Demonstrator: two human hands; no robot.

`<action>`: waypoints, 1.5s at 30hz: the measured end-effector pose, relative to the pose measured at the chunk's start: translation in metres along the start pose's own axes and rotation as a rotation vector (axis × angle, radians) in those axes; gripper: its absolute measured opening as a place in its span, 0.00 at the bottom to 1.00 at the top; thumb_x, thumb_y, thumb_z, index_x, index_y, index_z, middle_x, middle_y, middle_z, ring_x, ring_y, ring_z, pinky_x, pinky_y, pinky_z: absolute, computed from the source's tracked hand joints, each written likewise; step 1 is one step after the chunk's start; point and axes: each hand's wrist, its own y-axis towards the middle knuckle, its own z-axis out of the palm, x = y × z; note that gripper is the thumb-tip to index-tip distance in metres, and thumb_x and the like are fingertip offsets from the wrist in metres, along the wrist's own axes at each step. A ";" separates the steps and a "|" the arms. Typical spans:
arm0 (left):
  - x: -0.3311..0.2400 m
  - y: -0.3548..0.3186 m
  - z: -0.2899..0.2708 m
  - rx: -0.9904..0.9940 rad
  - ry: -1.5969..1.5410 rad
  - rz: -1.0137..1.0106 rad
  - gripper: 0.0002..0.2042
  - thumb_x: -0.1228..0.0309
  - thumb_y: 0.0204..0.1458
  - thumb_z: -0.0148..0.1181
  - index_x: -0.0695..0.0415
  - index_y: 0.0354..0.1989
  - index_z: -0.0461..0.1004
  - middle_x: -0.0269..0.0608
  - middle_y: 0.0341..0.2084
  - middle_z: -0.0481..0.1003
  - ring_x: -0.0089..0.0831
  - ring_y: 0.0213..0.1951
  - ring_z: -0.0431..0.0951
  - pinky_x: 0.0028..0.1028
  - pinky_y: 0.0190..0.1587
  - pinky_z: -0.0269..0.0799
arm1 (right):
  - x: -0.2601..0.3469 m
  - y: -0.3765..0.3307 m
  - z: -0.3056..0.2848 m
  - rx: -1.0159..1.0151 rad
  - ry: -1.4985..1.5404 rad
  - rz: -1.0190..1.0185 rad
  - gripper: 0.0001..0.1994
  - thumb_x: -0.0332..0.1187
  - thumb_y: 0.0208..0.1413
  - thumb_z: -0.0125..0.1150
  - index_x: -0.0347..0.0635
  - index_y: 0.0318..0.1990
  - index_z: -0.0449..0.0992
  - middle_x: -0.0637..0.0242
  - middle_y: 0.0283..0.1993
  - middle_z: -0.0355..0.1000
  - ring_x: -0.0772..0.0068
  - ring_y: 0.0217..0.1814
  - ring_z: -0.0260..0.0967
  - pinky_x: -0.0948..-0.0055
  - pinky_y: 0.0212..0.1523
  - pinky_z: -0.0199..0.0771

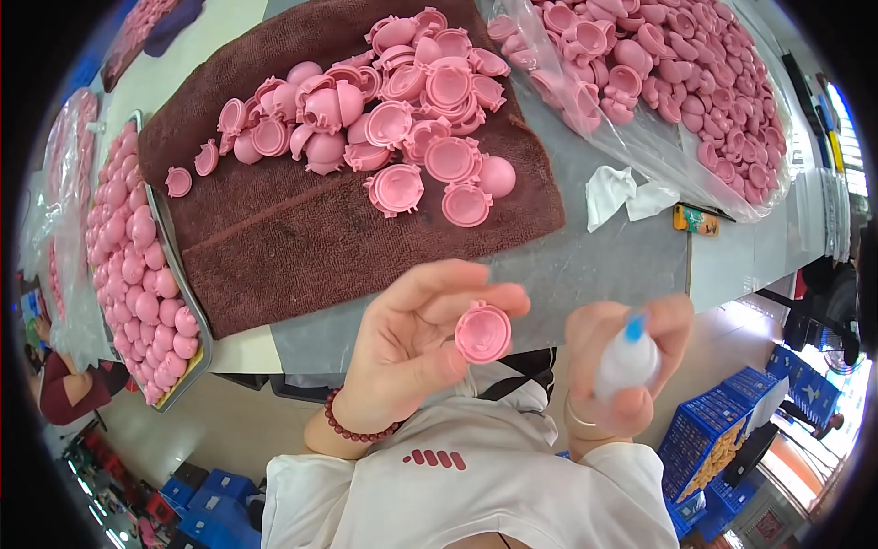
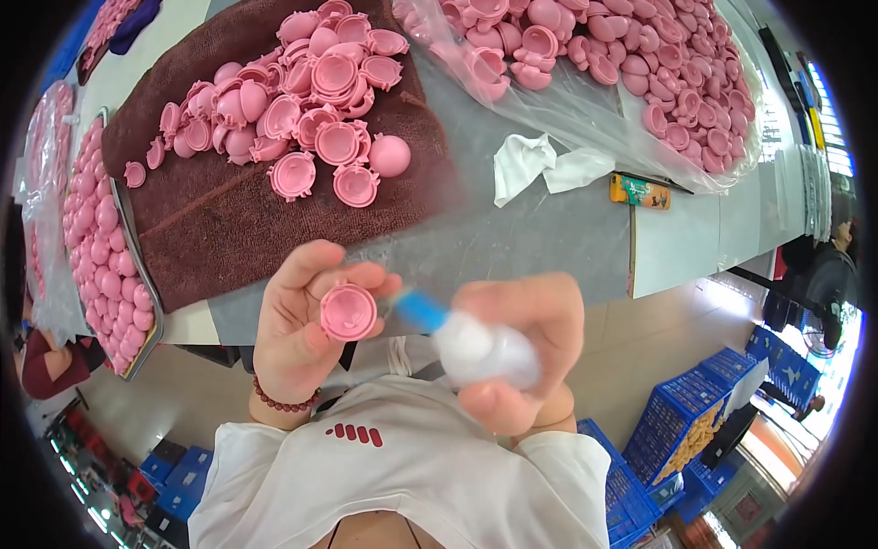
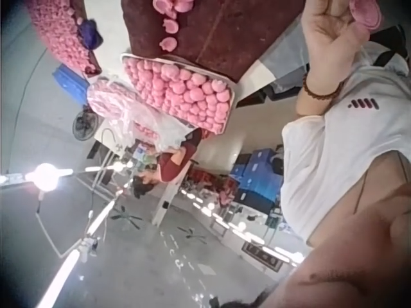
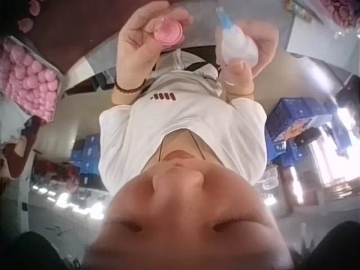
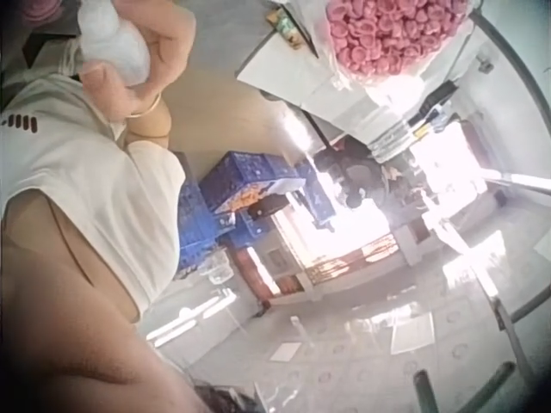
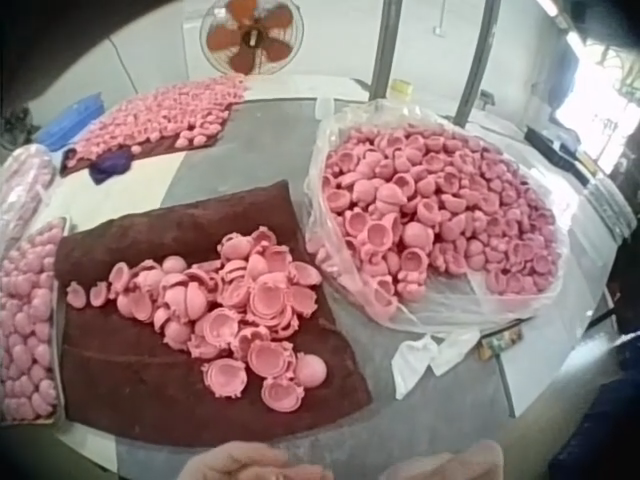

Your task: The person assembles toy parts by applying glue from a bottle to pink plastic components, then pressing the components together by hand.

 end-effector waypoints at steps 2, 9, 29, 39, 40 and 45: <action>0.000 0.001 -0.001 0.063 0.012 0.000 0.30 0.74 0.41 0.62 0.62 0.54 0.55 0.60 0.48 0.64 0.46 0.47 0.69 0.31 0.44 0.72 | -0.006 0.007 -0.009 0.086 -0.133 -0.327 0.22 0.39 0.42 0.63 0.40 0.42 0.62 0.66 0.21 0.59 0.76 0.20 0.55 0.78 0.17 0.54; 0.004 0.000 -0.010 0.249 0.101 0.127 0.26 0.73 0.40 0.64 0.61 0.48 0.57 0.66 0.46 0.63 0.34 0.33 0.75 0.25 0.33 0.75 | 0.004 0.016 -0.006 0.122 -0.324 -0.560 0.25 0.54 0.44 0.57 0.38 0.36 0.68 0.72 0.21 0.55 0.79 0.23 0.48 0.79 0.20 0.43; 0.004 -0.001 -0.002 0.108 0.088 0.125 0.22 0.75 0.41 0.63 0.60 0.43 0.59 0.66 0.44 0.64 0.36 0.34 0.76 0.27 0.34 0.75 | 0.004 0.013 0.002 0.186 -0.538 -0.635 0.33 0.61 0.47 0.47 0.30 0.30 0.69 0.66 0.22 0.60 0.77 0.18 0.55 0.80 0.13 0.49; 0.003 0.002 -0.012 0.369 -0.023 0.174 0.22 0.87 0.42 0.55 0.66 0.47 0.59 0.66 0.49 0.59 0.38 0.46 0.71 0.32 0.46 0.70 | -0.003 0.016 0.006 0.040 -0.456 -0.690 0.28 0.55 0.43 0.57 0.31 0.33 0.73 0.70 0.22 0.66 0.77 0.18 0.59 0.79 0.15 0.54; 0.002 0.002 -0.012 0.369 -0.021 0.166 0.22 0.87 0.42 0.55 0.66 0.47 0.59 0.67 0.49 0.59 0.38 0.46 0.71 0.32 0.46 0.70 | -0.002 0.017 0.006 0.057 -0.486 -0.676 0.28 0.55 0.44 0.57 0.31 0.33 0.73 0.70 0.22 0.67 0.77 0.18 0.59 0.79 0.15 0.55; 0.002 -0.001 -0.010 0.287 0.133 0.273 0.21 0.87 0.40 0.57 0.68 0.45 0.62 0.65 0.48 0.61 0.38 0.45 0.71 0.32 0.46 0.70 | -0.002 0.016 0.006 0.086 -0.543 -0.629 0.28 0.55 0.44 0.57 0.32 0.34 0.73 0.70 0.24 0.68 0.76 0.19 0.60 0.79 0.16 0.57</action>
